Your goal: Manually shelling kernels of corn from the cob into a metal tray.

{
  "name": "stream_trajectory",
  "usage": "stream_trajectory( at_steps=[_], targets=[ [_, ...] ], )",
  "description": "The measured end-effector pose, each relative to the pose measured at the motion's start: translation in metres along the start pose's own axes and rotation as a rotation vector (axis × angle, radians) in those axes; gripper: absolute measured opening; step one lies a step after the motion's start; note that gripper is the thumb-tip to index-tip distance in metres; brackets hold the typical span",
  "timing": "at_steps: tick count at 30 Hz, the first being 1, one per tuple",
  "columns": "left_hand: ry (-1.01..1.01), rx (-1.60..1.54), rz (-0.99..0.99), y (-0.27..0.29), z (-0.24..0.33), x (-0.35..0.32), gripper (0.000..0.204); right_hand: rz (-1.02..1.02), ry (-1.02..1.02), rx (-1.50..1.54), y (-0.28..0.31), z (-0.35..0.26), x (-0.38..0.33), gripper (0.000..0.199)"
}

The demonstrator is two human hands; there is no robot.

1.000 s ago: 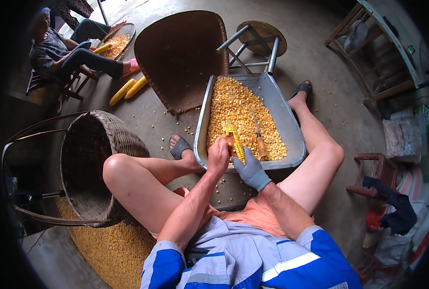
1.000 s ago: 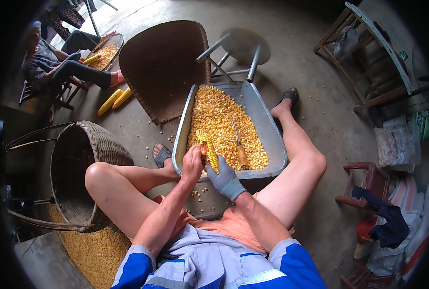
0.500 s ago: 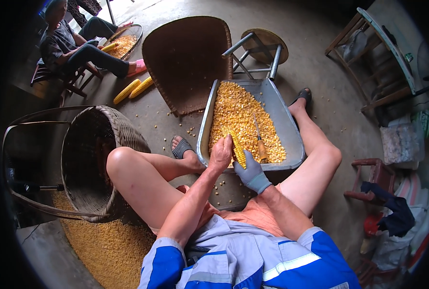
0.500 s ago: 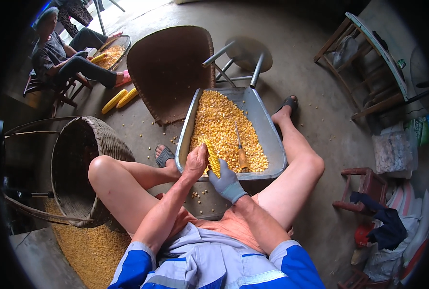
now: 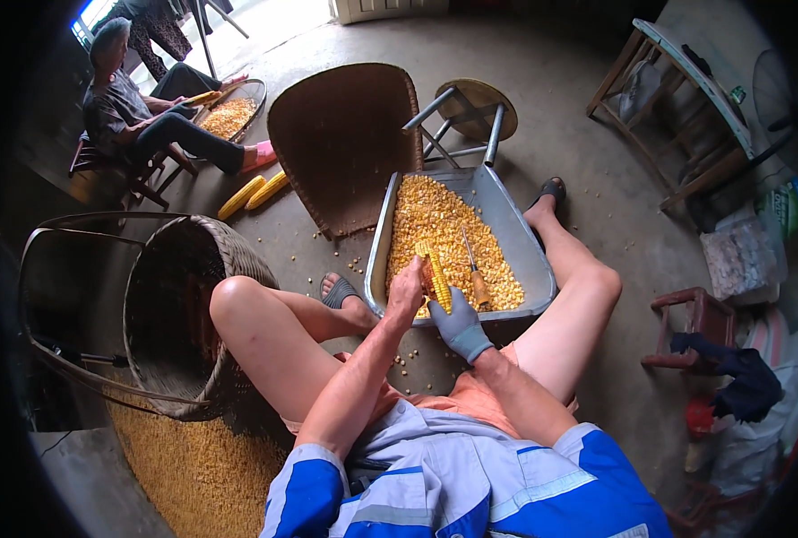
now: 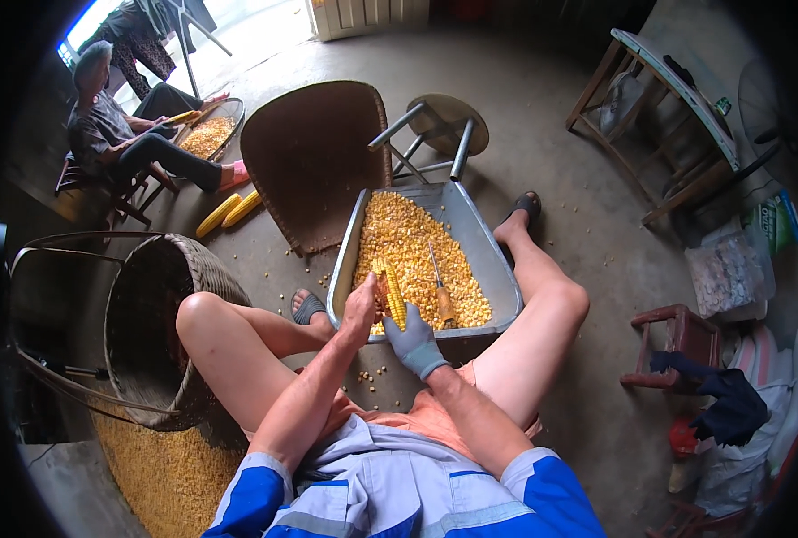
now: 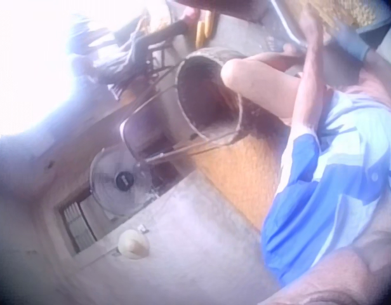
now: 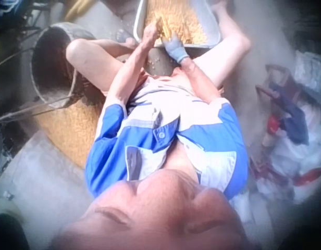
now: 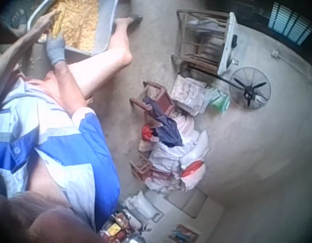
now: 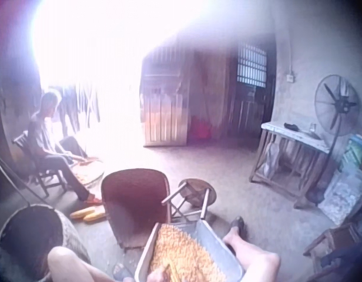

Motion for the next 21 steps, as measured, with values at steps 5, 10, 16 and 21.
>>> stream_trajectory(
  at_steps=[5, 10, 16, 21],
  targets=[
    [-0.012, 0.446, -0.226, -0.008, 0.0, -0.008, 0.059, 0.036, -0.034, -0.064, 0.002, 0.009, 0.003, 0.05],
    [-0.089, 0.268, -0.268, -0.015, -0.005, -0.006, 0.048, 0.047, 0.0, -0.02, 0.01, -0.002, 0.007, 0.044],
    [-0.128, 0.046, -0.228, -0.028, 0.004, -0.005, 0.042, 0.014, -0.05, 0.149, 0.012, 0.012, 0.028, 0.041],
    [-0.12, 0.389, -0.294, -0.026, -0.004, -0.005, 0.043, 0.09, -0.084, -0.02, 0.01, 0.008, 0.021, 0.042]
  ],
)
Point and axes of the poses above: each hand's wrist, its own x-axis towards the middle knuckle, its own y-axis out of the back of the hand, z = x × y, the point moved 4 cm from there along x, towards the middle knuckle, and after that the axes turned 11 degrees about -y, right-handed, at the moved point
